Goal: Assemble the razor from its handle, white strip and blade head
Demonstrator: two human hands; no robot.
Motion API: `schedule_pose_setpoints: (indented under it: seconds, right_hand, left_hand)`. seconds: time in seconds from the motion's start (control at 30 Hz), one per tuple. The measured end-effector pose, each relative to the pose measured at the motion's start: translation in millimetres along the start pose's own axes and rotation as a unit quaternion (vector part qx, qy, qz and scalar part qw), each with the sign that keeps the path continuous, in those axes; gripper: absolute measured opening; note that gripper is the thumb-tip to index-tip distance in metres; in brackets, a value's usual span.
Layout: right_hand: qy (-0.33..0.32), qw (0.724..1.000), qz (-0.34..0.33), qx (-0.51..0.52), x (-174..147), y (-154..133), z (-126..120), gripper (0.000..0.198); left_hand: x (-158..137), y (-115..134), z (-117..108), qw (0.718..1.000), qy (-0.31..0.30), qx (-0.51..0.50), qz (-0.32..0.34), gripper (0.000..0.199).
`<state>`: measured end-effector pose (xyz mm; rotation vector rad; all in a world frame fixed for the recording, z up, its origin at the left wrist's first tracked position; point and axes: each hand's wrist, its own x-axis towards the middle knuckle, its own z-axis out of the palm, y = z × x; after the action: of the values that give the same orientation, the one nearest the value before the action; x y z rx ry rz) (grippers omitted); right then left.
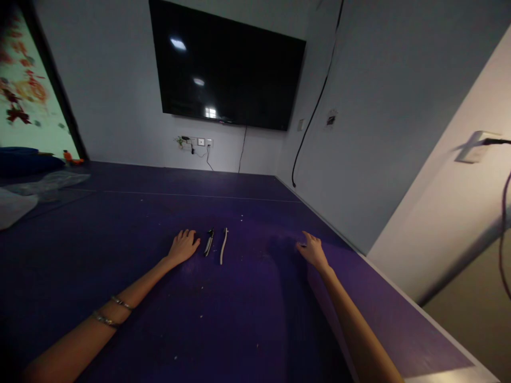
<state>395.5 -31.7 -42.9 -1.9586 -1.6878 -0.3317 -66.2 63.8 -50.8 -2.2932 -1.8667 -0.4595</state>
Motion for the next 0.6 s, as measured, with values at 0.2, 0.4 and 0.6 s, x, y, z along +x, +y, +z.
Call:
schedule_pose_setpoints:
  seconds: [0.2, 0.4, 0.6]
  right_hand:
    - [-0.069, 0.996, 0.022, 0.052, -5, 33, 0, 0.053]
    - [-0.09, 0.99, 0.047, 0.097, -7, 34, 0, 0.057]
    - [-0.112, 0.983, 0.05, 0.14, -7, 38, 0, 0.054]
  left_hand:
    - [1, 0, -1, 1.0, -0.002, 0.016, 0.006, 0.046]
    - [-1, 1, -4, 1.0, -0.006, 0.011, 0.007, 0.046]
    - [-2, 2, -5, 1.0, -0.004, 0.011, 0.004, 0.044]
